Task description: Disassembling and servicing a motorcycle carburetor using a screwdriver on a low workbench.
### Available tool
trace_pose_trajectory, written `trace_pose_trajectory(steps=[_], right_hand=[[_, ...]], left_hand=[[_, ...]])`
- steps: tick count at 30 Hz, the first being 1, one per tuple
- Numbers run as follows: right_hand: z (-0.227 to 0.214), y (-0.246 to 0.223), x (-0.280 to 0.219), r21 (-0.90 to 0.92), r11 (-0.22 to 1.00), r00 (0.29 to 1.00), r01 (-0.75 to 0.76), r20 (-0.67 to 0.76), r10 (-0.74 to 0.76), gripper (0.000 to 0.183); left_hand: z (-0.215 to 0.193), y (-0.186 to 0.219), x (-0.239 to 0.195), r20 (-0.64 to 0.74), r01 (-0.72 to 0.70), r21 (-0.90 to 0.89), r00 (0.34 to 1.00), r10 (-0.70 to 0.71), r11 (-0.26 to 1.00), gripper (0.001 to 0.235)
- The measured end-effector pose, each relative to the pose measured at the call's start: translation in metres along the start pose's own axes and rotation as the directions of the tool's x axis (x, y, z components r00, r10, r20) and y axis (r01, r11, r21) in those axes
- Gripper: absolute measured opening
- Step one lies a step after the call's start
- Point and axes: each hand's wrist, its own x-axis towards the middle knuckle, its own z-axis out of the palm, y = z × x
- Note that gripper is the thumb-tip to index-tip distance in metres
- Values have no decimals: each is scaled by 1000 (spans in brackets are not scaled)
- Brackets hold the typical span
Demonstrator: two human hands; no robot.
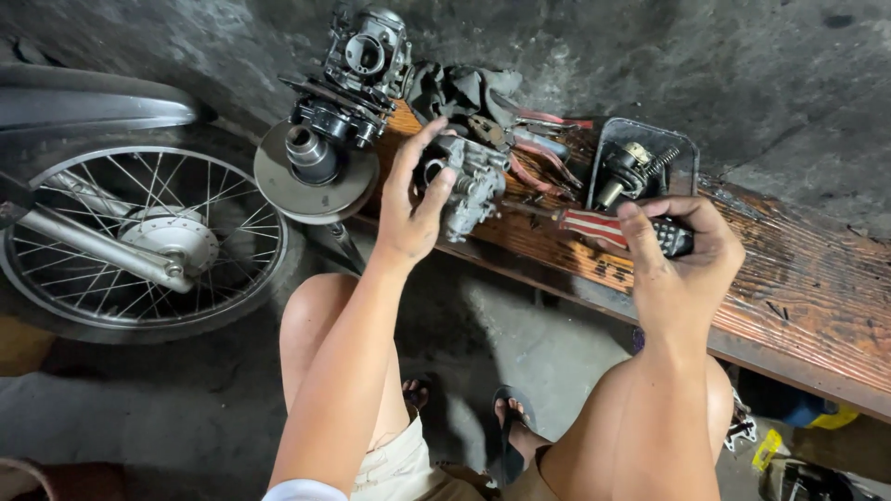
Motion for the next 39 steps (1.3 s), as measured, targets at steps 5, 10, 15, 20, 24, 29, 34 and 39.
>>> trace_pose_trajectory(steps=[5, 10, 15, 20, 24, 29, 34, 39], right_hand=[[-6, 11, 3, 18, 999, 999, 27, -25, -26, 13], [-7, 10, 3, 96, 995, 999, 18, -44, -14, 10], [-6, 13, 3, 148, 989, 999, 0, -51, 8, 11], [2, 9, 5, 226, 974, 997, -18, -69, 35, 10], [13, 1, 18, 342, 937, 995, -66, -42, 85, 15], [38, -3, 60, 341, 927, 988, -154, 39, 150, 15], [69, 11, 107, 251, 917, 938, -309, 241, 250, 21], [85, 36, 135, 89, 996, 913, -30, 408, -9, 22]], left_hand=[[10, -3, -4, -17, 35, -331, 999, -43, 943, 59], [15, -8, -5, -73, 9, -448, 996, -47, 894, 52], [15, -5, -4, -105, 26, -405, 992, -75, 914, 56], [16, -12, -5, -151, -16, -356, 988, -41, 935, 50], [13, -15, -5, -191, -5, -187, 981, -31, 982, 52], [11, -7, -7, -182, 40, -173, 981, -72, 984, 53], [9, -6, -7, -197, 41, -174, 978, -75, 984, 50], [9, -4, -6, -188, 38, -123, 980, -61, 992, 54]])
